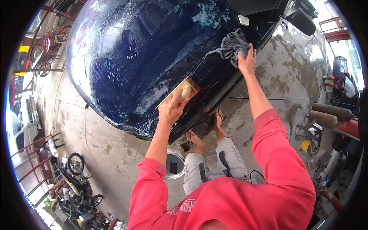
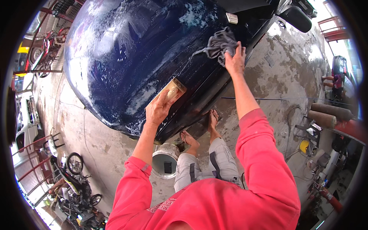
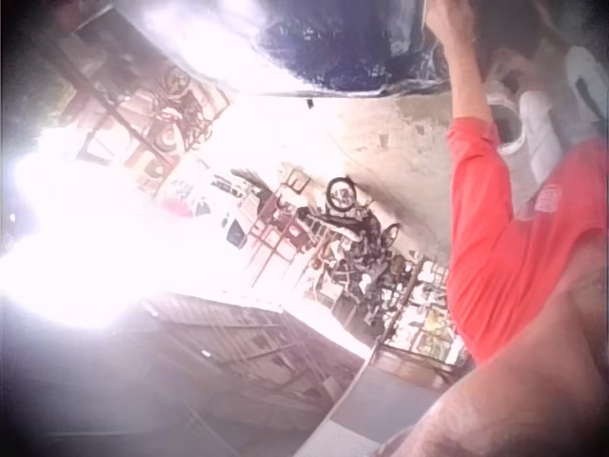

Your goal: The person sands the hood of a dark-colored car using a sanding block and sandpaper, repeatedly dipping the sandpaper into a bucket of water. The person switches between different sandpaper sheets and continues sanding the hood surface.

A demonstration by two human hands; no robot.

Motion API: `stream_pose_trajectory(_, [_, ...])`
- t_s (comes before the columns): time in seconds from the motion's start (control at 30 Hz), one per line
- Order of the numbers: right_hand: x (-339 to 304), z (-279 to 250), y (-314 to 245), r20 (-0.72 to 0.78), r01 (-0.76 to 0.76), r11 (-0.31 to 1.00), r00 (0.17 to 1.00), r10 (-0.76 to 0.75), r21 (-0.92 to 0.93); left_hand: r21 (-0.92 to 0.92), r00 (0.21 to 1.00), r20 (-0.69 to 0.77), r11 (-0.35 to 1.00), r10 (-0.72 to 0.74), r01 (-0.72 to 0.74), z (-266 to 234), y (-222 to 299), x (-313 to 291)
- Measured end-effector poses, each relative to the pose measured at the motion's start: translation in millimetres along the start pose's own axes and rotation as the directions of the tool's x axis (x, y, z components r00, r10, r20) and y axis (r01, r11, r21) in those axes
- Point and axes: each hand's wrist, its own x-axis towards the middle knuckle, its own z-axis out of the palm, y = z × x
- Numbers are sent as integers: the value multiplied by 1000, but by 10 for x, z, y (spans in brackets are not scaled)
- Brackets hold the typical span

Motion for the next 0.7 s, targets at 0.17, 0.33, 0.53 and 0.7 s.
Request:
stream_pose_trajectory(0.17, [604,-222,-161,204,-352,936,915,347,-13,148,997,53,987,59,-66,35,291,477])
stream_pose_trajectory(0.33, [569,-185,-319,235,-355,909,885,402,-216,133,990,13,981,144,-144,906,663,2064])
stream_pose_trajectory(0.53, [848,-419,41,363,-551,831,763,536,-69,104,999,51,994,17,-23,560,660,1069])
stream_pose_trajectory(0.7, [824,-286,140,353,-576,811,740,572,-106,197,992,127,980,-18,-8,563,693,1339])
